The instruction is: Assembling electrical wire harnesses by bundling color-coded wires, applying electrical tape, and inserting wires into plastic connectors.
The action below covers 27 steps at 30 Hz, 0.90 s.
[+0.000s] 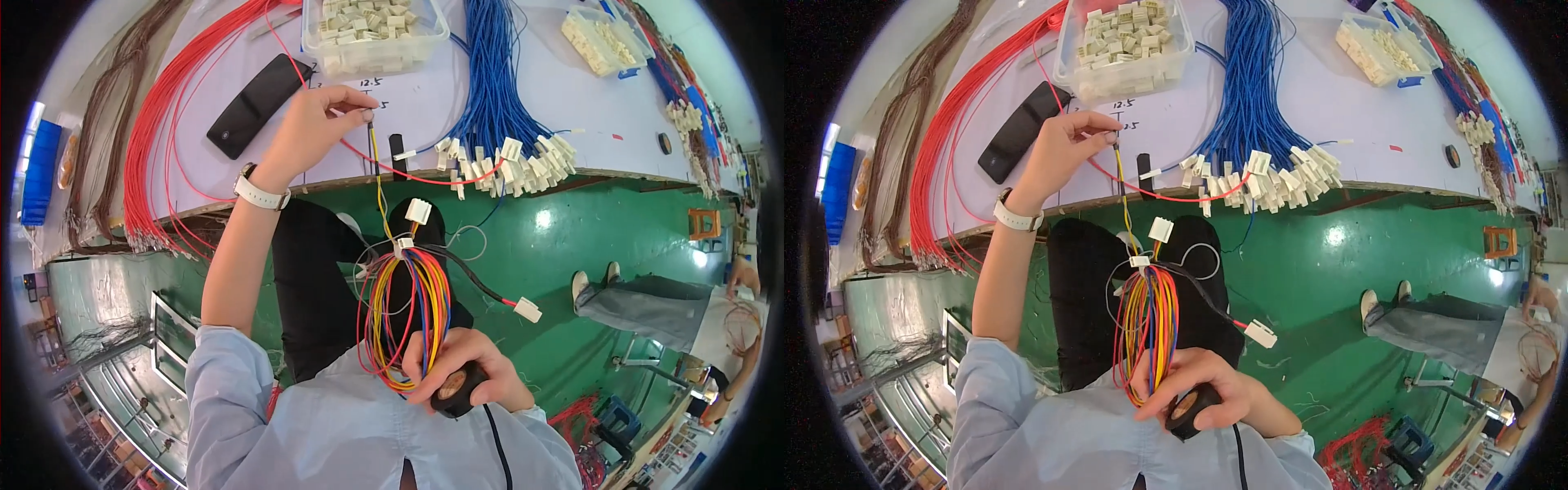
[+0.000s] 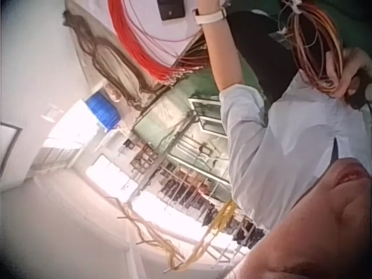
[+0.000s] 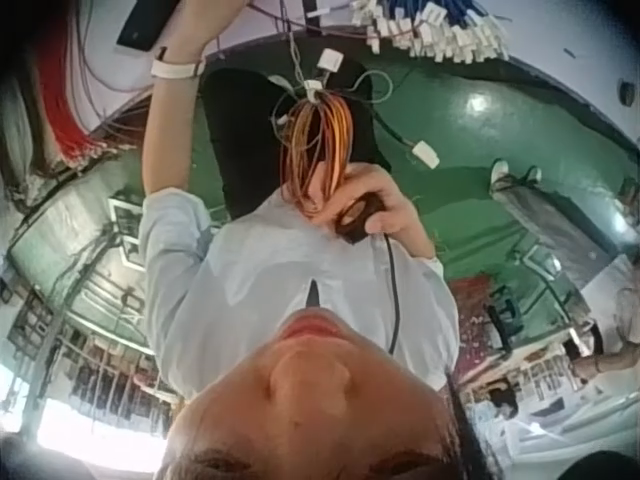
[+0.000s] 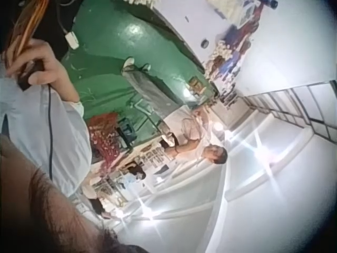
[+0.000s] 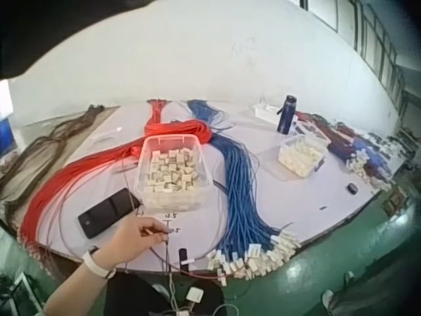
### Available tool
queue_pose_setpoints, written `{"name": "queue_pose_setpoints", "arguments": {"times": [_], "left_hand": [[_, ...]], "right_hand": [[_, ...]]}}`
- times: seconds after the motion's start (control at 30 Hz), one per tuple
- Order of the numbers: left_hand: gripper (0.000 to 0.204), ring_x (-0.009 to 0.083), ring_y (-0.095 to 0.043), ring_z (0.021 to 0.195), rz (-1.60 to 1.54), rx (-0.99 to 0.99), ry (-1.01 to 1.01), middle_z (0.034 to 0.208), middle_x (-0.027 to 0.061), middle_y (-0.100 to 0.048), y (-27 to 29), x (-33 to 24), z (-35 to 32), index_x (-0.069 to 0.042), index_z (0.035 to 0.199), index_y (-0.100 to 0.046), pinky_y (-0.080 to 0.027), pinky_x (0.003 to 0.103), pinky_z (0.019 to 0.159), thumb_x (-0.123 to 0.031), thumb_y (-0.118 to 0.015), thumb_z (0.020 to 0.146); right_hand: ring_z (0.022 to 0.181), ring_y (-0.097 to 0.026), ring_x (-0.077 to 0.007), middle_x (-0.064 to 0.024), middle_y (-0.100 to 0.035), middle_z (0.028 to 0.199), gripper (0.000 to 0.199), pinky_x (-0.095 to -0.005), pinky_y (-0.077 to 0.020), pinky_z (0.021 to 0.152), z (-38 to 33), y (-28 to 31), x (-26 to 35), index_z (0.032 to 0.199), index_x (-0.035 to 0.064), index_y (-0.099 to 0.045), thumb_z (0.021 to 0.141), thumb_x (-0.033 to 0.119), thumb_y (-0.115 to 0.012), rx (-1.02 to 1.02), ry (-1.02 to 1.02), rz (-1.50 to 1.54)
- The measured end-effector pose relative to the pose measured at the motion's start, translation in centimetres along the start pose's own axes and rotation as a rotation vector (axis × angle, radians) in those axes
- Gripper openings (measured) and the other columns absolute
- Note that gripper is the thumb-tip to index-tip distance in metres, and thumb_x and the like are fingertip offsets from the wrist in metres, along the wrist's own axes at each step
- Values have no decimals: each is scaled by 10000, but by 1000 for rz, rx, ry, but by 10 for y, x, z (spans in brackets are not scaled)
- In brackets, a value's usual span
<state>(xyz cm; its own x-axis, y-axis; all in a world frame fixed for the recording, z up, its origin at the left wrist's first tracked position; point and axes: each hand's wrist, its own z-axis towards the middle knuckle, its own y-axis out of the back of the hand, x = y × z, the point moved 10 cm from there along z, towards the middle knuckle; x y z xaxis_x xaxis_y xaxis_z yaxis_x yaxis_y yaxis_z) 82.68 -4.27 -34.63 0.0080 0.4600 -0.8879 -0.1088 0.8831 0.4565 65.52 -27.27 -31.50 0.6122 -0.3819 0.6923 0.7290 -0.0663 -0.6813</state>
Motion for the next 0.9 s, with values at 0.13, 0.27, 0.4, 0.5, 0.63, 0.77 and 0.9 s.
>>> {"name": "queue_pose_setpoints", "arguments": {"times": [0.13,0.27,0.4,0.5,0.63,0.77,0.9], "left_hand": [[161,71,-586,805,17,42,-47,878,27,-679,-15,-12,1,15,1002,-684,-475,234,747,-51,-639,862],[157,88,-606,774,-79,135,-81,825,41,-672,-52,-20,7,40,987,-644,-500,251,720,-52,-627,861],[159,182,-661,737,-39,289,-172,798,109,-693,-104,-46,27,23,928,-680,-521,290,717,-85,-632,822],[174,275,-680,755,17,265,-301,788,149,-697,-128,-61,38,-4,873,-712,-533,352,727,-101,-633,751],[171,298,-672,763,7,234,-353,802,156,-694,-153,-76,47,-4,852,-710,-531,374,731,-75,-605,738],[173,291,-674,775,38,225,-362,825,158,-697,-164,-83,55,4,897,-699,-529,367,746,-80,-606,778],[222,138,-664,753,12,314,-199,811,92,-705,-134,-70,66,6,989,-694,-529,284,722,-130,-654,818]], "right_hand": [[782,-560,-246,-186,-522,1000,561,-293,-531,602,-4,-2,4,1070,-93,-673,784,389,-647,9,-18,-6],[787,-571,-257,-200,-533,1016,569,-312,-484,685,-15,2,11,1072,-87,-678,770,395,-650,5,41,-64],[742,-590,-263,-205,-536,1001,595,-316,-495,655,-34,8,16,1060,-100,-679,770,420,-652,-49,77,-96],[600,-664,-289,-222,-534,958,561,-323,-552,554,-43,15,18,977,-152,-672,794,378,-664,-164,113,-31],[534,-635,-283,-221,-556,883,643,-310,-523,513,-57,23,25,930,-120,-702,731,490,-668,-350,112,-135],[549,-636,-278,-214,-553,876,628,-319,-521,492,-70,32,35,914,-122,-704,719,474,-669,-442,153,-164],[548,-627,-274,-205,-553,868,614,-318,-527,502,-73,28,39,906,-113,-709,711,467,-669,-458,167,-175]]}}
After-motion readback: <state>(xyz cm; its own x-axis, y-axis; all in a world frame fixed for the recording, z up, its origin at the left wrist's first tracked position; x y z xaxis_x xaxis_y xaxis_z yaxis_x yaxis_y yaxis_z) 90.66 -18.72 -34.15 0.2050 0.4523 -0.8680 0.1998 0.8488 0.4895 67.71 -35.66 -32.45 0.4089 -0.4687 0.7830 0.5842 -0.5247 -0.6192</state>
